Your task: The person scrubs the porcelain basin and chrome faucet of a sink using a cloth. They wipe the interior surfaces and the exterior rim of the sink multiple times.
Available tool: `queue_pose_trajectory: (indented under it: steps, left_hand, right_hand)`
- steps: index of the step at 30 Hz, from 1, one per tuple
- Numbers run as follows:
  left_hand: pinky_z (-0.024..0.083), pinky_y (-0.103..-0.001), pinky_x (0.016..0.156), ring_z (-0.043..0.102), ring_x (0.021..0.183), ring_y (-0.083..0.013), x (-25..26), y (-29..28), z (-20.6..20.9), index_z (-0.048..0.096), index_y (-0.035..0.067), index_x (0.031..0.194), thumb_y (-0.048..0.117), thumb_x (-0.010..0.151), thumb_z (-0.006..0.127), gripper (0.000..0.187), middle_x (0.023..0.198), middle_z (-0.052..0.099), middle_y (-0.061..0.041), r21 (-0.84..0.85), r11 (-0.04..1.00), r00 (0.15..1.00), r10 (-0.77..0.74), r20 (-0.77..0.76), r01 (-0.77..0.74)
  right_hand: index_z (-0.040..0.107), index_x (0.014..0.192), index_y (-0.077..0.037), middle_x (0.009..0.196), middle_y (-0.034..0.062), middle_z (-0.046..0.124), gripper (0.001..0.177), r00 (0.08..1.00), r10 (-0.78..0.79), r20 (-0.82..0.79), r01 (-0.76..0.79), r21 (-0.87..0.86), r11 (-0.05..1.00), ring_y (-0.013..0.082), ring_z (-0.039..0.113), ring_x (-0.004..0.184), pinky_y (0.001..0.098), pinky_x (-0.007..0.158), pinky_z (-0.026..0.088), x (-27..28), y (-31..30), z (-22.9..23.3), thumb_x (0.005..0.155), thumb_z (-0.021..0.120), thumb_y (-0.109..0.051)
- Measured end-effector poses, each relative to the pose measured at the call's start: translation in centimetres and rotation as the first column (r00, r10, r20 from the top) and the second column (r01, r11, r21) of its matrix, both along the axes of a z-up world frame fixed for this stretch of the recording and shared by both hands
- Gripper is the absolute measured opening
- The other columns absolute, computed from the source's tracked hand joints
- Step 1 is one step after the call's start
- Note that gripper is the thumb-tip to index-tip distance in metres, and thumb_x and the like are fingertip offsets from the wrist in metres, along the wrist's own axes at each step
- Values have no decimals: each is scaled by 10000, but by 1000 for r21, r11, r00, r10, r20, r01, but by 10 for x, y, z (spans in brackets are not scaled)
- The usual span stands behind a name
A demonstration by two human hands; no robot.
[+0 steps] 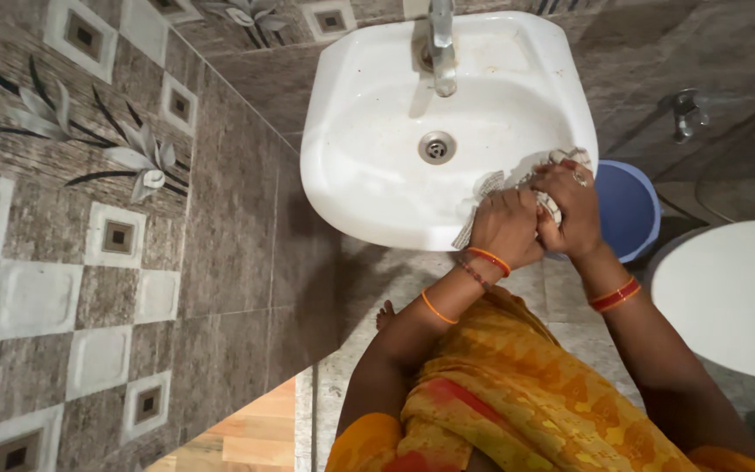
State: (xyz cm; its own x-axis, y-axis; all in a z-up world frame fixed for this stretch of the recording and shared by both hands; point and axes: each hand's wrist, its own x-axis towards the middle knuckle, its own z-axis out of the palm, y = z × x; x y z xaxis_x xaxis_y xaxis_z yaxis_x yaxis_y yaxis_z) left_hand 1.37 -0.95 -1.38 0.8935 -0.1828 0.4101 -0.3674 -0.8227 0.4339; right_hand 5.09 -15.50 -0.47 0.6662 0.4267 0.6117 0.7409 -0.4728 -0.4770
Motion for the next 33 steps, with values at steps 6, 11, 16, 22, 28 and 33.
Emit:
queue_pose_trajectory:
  steps: [6,11,16,22,28,33]
  left_hand:
    - [501,-475,781,635,859,-374,-13,54,0,565,26,981,178,758,684,295,916,640,-179,-107,981,984,-166,-59,159]
    - [508,-492,784,644,872,-387,-15,126,23,573,29,981,195,723,685,327,909,647,-194,-56,958,938,-285,-198,280]
    - [528,-483,790,657,844,-375,-1,208,49,603,55,1040,350,758,698,419,910,665,-170,33,924,810,-317,-493,382]
    - [466,-453,727,645,808,-320,19,287,48,610,59,962,516,651,765,574,849,655,-120,133,865,874,-469,-128,484]
    - [451,-446,696,623,762,-316,10,283,33,586,73,868,507,626,775,532,815,623,-111,152,907,918,-396,-15,394]
    - [451,-439,700,574,714,-324,-6,267,29,580,92,851,421,561,751,470,803,604,-103,122,961,961,-260,91,249]
  right_hand:
    - [626,1131,-24,1135,187,664,357,973,-229,-10,227,-77,971,379,621,1207,552,1112,353,-36,47,-6,834,565,-213]
    - [654,1147,-6,1140,197,667,415,949,-314,-20,299,-258,919,372,625,1157,567,1058,354,-61,107,5,818,589,-251]
    - [667,1104,13,1072,204,687,397,965,-247,-90,196,-377,905,354,637,1037,574,941,407,-57,174,16,897,572,-312]
    - [674,1025,11,1002,192,704,402,964,-150,-218,67,-346,936,383,661,964,505,858,468,-39,238,28,885,589,-356]
    - [680,1039,19,972,212,697,395,955,-162,-249,66,-353,933,374,676,861,478,844,501,-43,236,25,908,591,-344]
    - [681,1050,21,992,222,694,382,965,-161,-209,83,-340,937,379,678,836,470,790,522,-49,226,23,901,600,-322]
